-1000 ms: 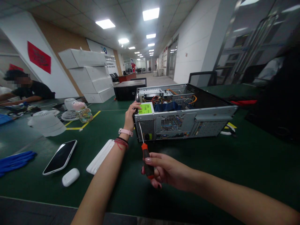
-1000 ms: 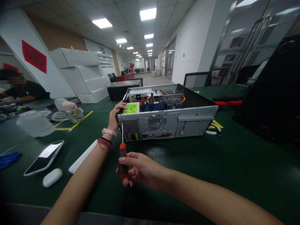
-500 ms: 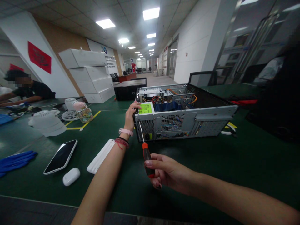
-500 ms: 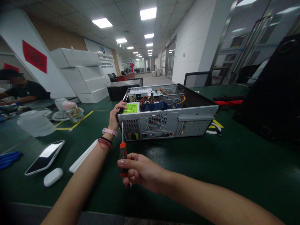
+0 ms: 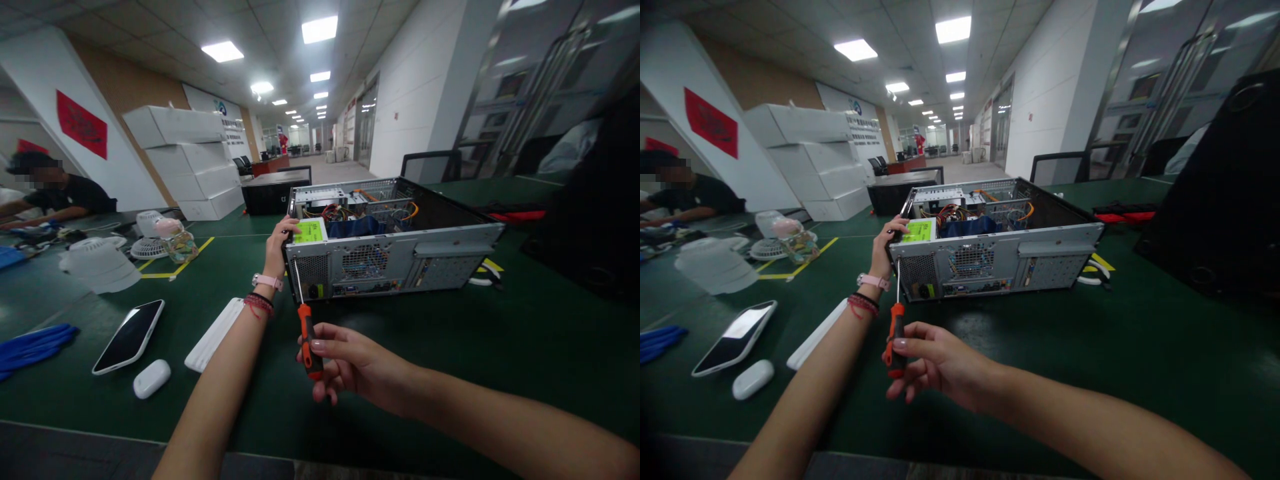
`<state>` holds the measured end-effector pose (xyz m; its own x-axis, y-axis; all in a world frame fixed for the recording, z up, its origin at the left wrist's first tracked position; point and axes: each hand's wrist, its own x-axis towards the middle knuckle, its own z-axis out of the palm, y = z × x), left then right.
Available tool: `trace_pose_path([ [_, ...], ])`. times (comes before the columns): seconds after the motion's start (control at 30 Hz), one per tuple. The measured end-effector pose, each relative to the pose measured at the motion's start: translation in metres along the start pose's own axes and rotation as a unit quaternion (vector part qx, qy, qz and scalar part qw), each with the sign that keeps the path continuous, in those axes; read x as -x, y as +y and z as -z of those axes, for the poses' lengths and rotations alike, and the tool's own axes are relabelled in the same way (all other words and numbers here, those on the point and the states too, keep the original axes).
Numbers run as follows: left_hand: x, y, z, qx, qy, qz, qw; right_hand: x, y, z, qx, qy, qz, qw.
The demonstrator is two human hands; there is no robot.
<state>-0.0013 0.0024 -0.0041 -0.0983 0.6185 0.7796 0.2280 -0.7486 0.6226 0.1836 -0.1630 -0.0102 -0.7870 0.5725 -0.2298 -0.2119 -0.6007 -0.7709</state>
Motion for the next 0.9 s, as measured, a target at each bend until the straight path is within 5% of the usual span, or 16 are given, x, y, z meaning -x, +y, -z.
trace_pose_path([
  [0.9,0.0005,0.0053,0.001,-0.009,-0.009,0.006,1.0,-0.0019,0.0037,-0.0006,0.009,0.03,-0.008,0.999],
])
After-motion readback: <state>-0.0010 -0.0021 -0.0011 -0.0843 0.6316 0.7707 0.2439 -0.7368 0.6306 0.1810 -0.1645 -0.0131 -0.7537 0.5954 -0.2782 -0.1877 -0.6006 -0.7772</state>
